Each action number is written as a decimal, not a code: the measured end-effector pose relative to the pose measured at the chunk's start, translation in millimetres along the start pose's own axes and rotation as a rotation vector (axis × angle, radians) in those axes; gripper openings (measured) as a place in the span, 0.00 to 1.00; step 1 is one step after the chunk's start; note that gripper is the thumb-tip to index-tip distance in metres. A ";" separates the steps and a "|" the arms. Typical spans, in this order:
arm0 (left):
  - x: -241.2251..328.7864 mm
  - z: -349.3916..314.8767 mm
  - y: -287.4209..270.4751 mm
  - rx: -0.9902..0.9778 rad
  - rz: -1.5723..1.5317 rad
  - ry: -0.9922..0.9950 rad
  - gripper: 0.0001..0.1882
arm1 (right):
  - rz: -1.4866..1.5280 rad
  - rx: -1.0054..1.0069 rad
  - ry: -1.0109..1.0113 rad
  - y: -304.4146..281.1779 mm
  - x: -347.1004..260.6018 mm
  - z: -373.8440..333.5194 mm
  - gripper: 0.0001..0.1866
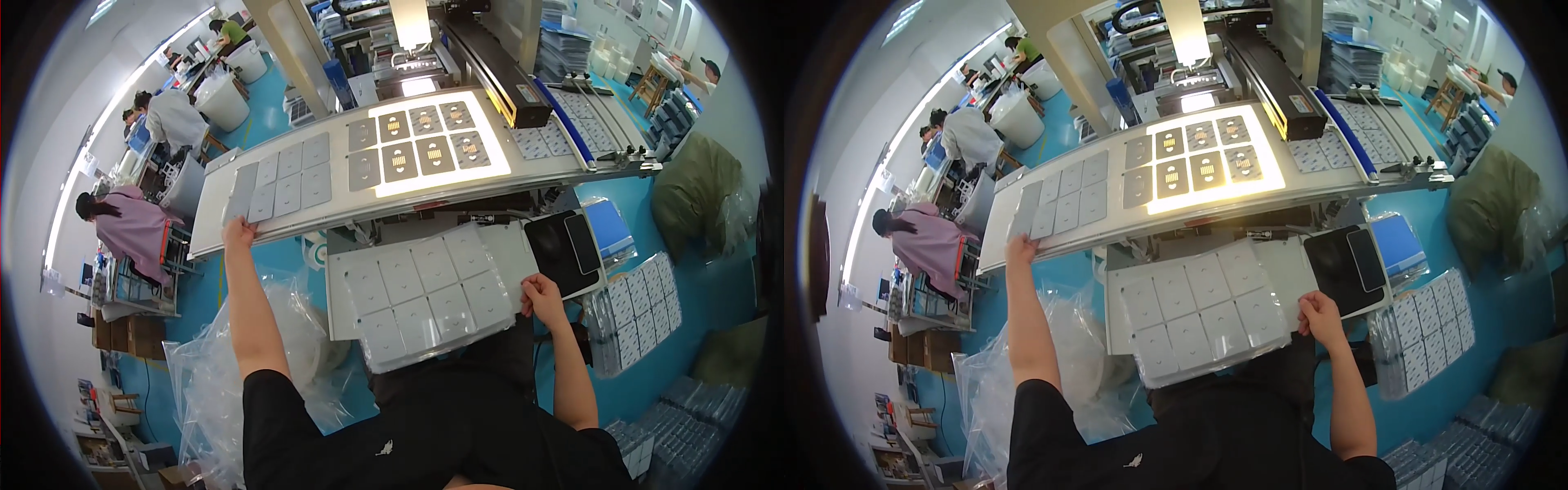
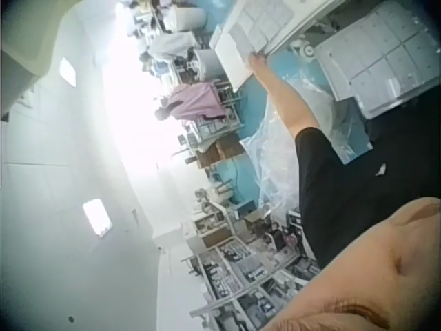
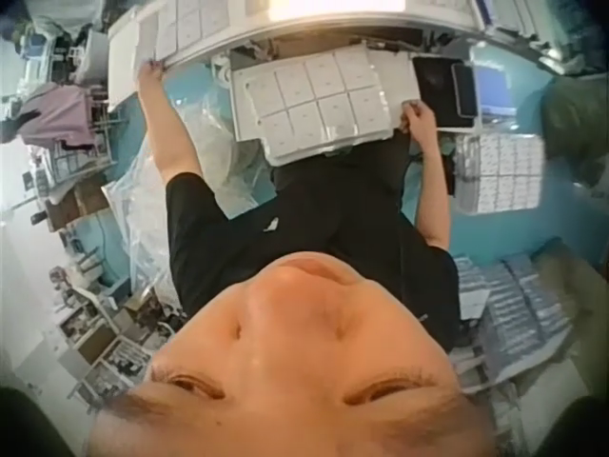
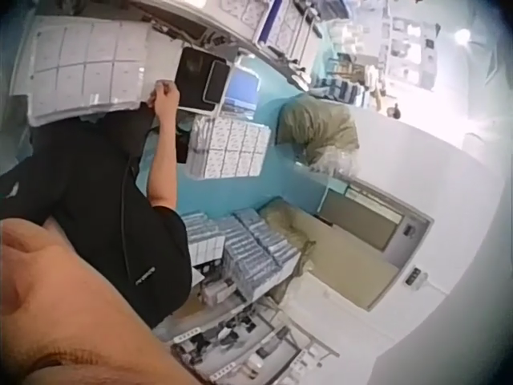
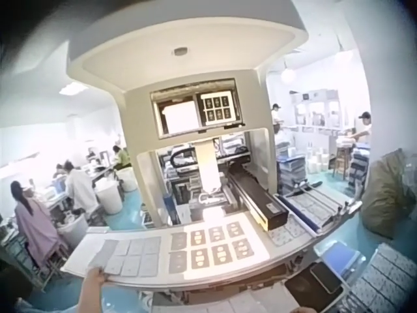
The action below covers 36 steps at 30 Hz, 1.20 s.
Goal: The person assembles plastic tray components and tray sheets by hand at a factory workstation.
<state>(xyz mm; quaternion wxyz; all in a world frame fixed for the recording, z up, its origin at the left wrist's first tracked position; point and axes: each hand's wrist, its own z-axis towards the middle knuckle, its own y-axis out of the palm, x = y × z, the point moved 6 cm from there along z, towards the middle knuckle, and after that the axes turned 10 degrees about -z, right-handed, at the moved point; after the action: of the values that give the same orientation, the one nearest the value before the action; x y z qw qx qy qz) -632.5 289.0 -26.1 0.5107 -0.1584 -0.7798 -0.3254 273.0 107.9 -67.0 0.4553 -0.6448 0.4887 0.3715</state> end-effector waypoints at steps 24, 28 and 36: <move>17.5 -187.2 79.4 0.074 1.505 0.414 0.61 | -0.012 -0.033 0.036 7.4 0.6 4.9 0.09; 12.0 -175.1 83.9 0.079 1.524 0.383 0.60 | 0.001 -0.001 0.026 5.1 -1.7 2.4 0.09; 14.6 -149.9 78.9 0.117 1.557 0.444 0.58 | -0.719 0.735 -0.628 -33.8 -88.4 20.0 0.11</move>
<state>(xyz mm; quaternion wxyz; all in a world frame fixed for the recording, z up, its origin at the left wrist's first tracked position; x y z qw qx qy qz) -489.1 245.6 54.3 0.7411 -0.5603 -0.3422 0.1405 283.3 156.4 16.0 0.8681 -0.4295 0.1787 0.1734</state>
